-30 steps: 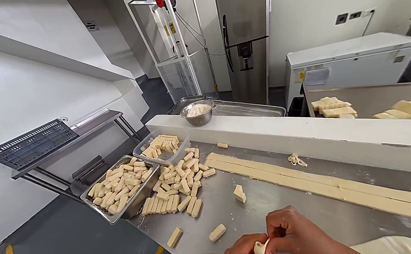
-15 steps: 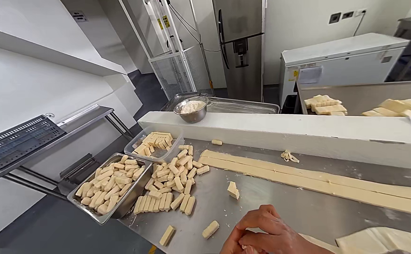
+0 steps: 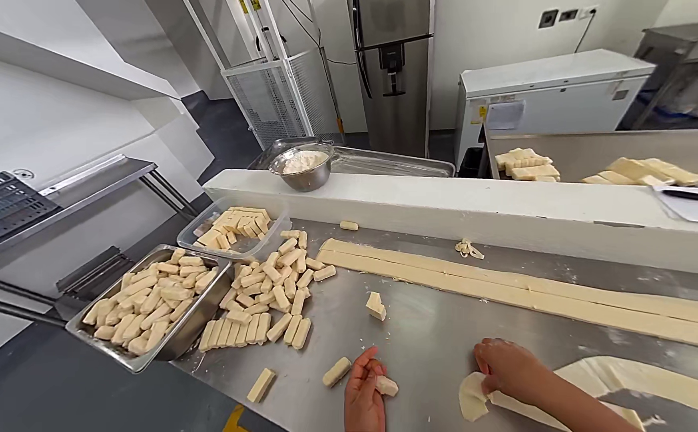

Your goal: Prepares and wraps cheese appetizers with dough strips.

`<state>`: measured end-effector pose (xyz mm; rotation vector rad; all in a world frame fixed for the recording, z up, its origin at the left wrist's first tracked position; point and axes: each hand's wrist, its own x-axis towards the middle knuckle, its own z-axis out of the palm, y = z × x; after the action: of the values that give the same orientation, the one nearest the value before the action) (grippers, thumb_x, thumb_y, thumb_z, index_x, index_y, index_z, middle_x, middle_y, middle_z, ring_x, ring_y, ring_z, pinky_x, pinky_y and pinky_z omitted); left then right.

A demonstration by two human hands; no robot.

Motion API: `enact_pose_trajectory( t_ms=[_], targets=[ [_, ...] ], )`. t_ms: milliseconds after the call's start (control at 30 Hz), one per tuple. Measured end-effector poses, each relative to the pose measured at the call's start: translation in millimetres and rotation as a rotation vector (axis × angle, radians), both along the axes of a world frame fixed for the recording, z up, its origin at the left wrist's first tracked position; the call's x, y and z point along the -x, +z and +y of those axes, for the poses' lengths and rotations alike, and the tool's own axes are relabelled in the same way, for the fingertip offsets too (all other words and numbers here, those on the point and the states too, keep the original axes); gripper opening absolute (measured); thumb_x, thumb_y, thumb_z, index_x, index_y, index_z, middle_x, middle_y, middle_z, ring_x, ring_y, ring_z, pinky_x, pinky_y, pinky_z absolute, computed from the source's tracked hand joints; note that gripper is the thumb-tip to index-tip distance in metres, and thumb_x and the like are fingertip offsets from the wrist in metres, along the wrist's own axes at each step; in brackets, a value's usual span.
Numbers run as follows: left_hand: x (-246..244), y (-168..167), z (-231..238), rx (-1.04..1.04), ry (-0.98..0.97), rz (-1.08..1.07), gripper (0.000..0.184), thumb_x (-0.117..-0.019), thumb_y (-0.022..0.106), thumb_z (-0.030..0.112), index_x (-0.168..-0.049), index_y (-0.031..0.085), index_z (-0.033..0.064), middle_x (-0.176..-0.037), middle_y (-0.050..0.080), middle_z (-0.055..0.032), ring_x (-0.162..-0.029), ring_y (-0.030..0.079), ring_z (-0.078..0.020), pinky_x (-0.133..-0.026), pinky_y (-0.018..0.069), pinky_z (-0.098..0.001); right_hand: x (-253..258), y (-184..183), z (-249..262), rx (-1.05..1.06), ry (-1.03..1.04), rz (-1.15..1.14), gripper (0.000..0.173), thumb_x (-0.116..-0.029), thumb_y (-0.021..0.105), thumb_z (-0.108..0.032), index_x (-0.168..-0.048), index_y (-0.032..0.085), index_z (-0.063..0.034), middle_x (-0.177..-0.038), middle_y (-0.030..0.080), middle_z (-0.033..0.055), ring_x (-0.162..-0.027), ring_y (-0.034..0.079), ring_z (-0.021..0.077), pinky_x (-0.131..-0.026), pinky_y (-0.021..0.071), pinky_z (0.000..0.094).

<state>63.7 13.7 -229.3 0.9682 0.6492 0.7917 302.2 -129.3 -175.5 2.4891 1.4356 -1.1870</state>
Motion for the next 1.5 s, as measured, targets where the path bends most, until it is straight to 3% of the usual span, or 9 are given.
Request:
enact_pose_trajectory(
  t_ms=[200,333,533,667,767,900,1000,1133,1500],
  targets=[
    [26.8,-8.7,-9.6,-0.959,-0.066,0.549,0.026,-0.0888,0.072,0.006,-0.112,0.075,-0.0063,-0.119,0.071,-0.0230,-0.112,0.070,-0.0353,-0.098,0.0559,-0.0469,-2.6,-3.6,-4.7,-0.150,0.062,0.109,0.022,-0.1018,0.059,-0.010,-0.112,0.063,0.0086,-0.112,0.063,0.0281,-0.112,0.060,0.0440,-0.097,0.0458,0.0580],
    [42.5,-20.6,-11.3,-1.230,0.013,0.676,0.028,-0.0857,0.073,0.003,-0.113,0.075,-0.0050,-0.108,0.075,-0.0206,-0.101,0.073,-0.0379,-0.093,0.0576,-0.0473,0.3,11.1,4.6,-0.209,-0.005,0.326,0.022,-0.1082,0.048,-0.015,-0.117,0.052,0.0044,-0.089,0.057,0.0179,-0.081,0.058,0.0293,-0.077,0.0475,0.0470],
    [34.1,33.9,-8.3,-0.903,-0.192,0.395,0.106,-0.0761,0.082,0.053,-0.143,0.042,-0.0193,-0.137,0.061,-0.0260,-0.133,0.056,-0.0345,-0.114,0.0426,-0.0510,48.6,59.3,53.6,-0.345,0.233,0.561,0.025,-0.1024,0.060,-0.013,-0.121,0.057,0.0038,-0.095,0.066,0.0164,-0.082,0.063,0.0243,-0.078,0.0520,0.0443],
    [24.9,56.7,13.2,-0.469,-0.386,0.071,0.034,-0.0865,0.080,0.029,-0.105,0.070,0.0020,-0.093,0.074,0.0030,-0.086,0.070,-0.0028,-0.082,0.0591,-0.0258,76.6,102.3,80.4,-0.500,0.350,0.545,0.024,-0.0996,0.065,-0.014,-0.117,0.061,0.0017,-0.096,0.066,0.0151,-0.082,0.064,0.0227,-0.077,0.0537,0.0415],
    [34.5,71.6,43.8,-0.454,-0.470,0.163,0.011,-0.0945,0.068,0.013,-0.090,0.072,0.0045,-0.077,0.073,0.0047,-0.064,0.067,-0.0011,-0.063,0.0576,-0.0215,68.4,116.8,84.0,-0.431,0.282,0.346,0.035,-0.0979,0.071,-0.025,-0.120,0.065,0.0013,-0.090,0.063,0.0169,-0.079,0.059,0.0287,-0.077,0.0498,0.0478],
    [42.3,78.4,51.5,-0.411,-0.544,0.340,0.009,-0.0942,0.068,0.010,-0.097,0.072,0.0016,-0.078,0.073,0.0036,-0.067,0.069,-0.0041,-0.067,0.0605,-0.0240,61.3,81.8,72.8,-0.274,0.314,0.408,0.033,-0.0965,0.072,-0.029,-0.101,0.068,0.0036,-0.082,0.062,0.0177,-0.076,0.059,0.0294,-0.070,0.0467,0.0512],
    [33.8,79.2,41.3,-0.364,-0.596,0.397,0.012,-0.0955,0.067,0.011,-0.094,0.071,0.0001,-0.074,0.071,0.0019,-0.064,0.068,-0.0053,-0.065,0.0600,-0.0248,73.2,39.3,73.0,-0.281,0.232,0.705,0.046,-0.0933,0.075,-0.026,-0.124,0.059,0.0048,-0.104,0.068,0.0187,-0.094,0.066,0.0268,-0.088,0.0535,0.0478],
    [24.1,79.4,39.7,-0.424,-0.486,0.633,0.019,-0.1005,0.062,0.018,-0.097,0.071,0.0022,-0.074,0.068,-0.0004,-0.060,0.065,-0.0063,-0.062,0.0573,-0.0246,88.3,3.5,74.9,-0.377,-0.191,1.044,0.014,-0.1035,0.058,-0.022,-0.099,0.060,-0.0089,-0.072,0.069,-0.0011,-0.058,0.066,0.0083,-0.057,0.0558,0.0245],
    [35.1,24.6,-7.6,-1.026,-0.197,0.939,0.033,-0.0885,0.069,0.001,-0.121,0.072,-0.0044,-0.117,0.071,-0.0251,-0.111,0.067,-0.0437,-0.100,0.0517,-0.0523,108.9,-17.2,97.8,-0.156,-0.174,0.432,0.038,-0.1053,0.057,-0.037,-0.090,0.062,-0.0026,-0.070,0.066,0.0045,-0.060,0.064,0.0152,-0.066,0.0526,0.0368]
  ],
)
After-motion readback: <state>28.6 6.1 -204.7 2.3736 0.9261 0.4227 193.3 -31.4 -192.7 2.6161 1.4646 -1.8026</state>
